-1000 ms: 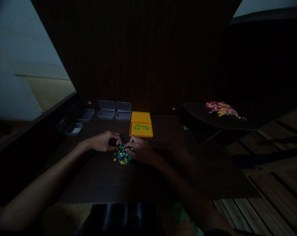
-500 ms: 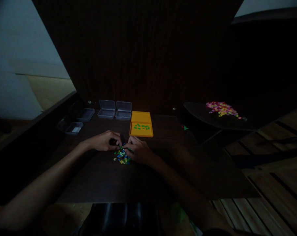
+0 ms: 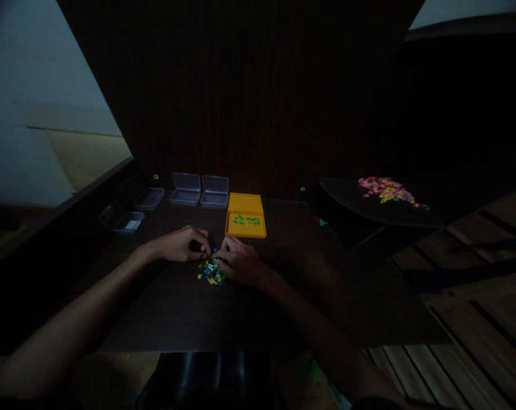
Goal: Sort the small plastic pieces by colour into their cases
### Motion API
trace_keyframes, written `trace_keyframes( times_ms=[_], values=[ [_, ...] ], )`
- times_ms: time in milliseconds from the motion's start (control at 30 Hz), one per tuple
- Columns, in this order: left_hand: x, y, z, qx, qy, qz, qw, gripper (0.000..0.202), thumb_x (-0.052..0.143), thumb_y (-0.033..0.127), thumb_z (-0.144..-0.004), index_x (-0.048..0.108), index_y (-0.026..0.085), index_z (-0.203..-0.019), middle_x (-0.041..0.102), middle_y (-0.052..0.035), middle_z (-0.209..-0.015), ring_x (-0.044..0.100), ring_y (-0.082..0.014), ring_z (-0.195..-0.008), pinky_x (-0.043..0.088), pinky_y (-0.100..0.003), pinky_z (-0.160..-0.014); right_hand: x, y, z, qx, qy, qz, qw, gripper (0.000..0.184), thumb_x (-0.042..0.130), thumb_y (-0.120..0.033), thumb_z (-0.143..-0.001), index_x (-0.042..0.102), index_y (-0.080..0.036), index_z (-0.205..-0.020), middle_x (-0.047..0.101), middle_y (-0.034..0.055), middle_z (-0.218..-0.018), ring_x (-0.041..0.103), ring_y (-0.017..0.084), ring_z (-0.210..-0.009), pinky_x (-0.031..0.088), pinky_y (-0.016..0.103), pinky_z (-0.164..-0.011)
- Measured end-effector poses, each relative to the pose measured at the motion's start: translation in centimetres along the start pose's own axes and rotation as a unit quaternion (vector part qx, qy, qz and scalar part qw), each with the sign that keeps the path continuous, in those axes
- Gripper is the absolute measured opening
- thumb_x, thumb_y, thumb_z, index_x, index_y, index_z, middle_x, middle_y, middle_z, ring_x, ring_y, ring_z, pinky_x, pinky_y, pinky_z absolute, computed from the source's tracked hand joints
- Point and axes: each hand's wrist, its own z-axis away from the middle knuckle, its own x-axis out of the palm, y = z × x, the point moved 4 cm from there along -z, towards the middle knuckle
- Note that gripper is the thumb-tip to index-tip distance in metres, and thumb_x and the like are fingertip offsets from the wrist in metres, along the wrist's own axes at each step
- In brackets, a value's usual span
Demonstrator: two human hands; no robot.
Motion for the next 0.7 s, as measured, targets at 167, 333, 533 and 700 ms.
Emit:
trace_keyframes(
  times_ms=[167,333,533,700],
  values=[
    [-0.3,-0.2,0.1,-0.012,0.000,-0.007,1.000,0.017,0.062,0.010,-0.072,0.072,0.015,-0.085,0.063,-0.0010,-0.078,0.058,-0.0096,-0.066,0.042,-0.019,-0.065,-0.1,0.0,0.0,-0.005,0.014,-0.002,1.000,0.015,0.058,-0.027,-0.090,0.068,-0.021,-0.098,0.054,0.0040,-0.092,0.050,0.015,-0.086,0.038,0.026,-0.069],
    [-1.2,-0.4,0.4,-0.047,0.018,-0.025,0.998,0.023,0.059,0.008,-0.070,0.070,0.015,-0.089,0.065,-0.0015,-0.083,0.058,-0.0106,-0.068,0.043,-0.020,-0.066,-0.1,-0.1,0.0,-0.017,0.018,-0.007,1.000,0.014,0.056,-0.026,-0.090,0.068,-0.020,-0.095,0.054,0.0043,-0.091,0.051,0.016,-0.085,0.038,0.027,-0.068],
    [-1.0,-0.3,0.5,-0.063,-0.019,-0.021,0.998,0.020,0.058,0.007,-0.067,0.069,0.014,-0.083,0.066,-0.0020,-0.083,0.058,-0.0104,-0.067,0.043,-0.019,-0.064,0.4,0.0,0.0,-0.031,0.013,-0.014,0.999,0.017,0.055,-0.025,-0.090,0.069,-0.019,-0.100,0.053,0.0054,-0.092,0.051,0.017,-0.086,0.041,0.028,-0.072],
    [-0.8,0.0,0.4,-0.054,-0.031,-0.014,0.998,0.022,0.059,0.007,-0.067,0.070,0.014,-0.084,0.066,-0.0019,-0.083,0.058,-0.0102,-0.066,0.043,-0.020,-0.064,0.4,-0.1,-0.1,-0.046,0.021,-0.025,0.998,0.020,0.055,-0.023,-0.090,0.070,-0.019,-0.103,0.053,0.0058,-0.090,0.050,0.017,-0.084,0.043,0.029,-0.074]
  ],
)
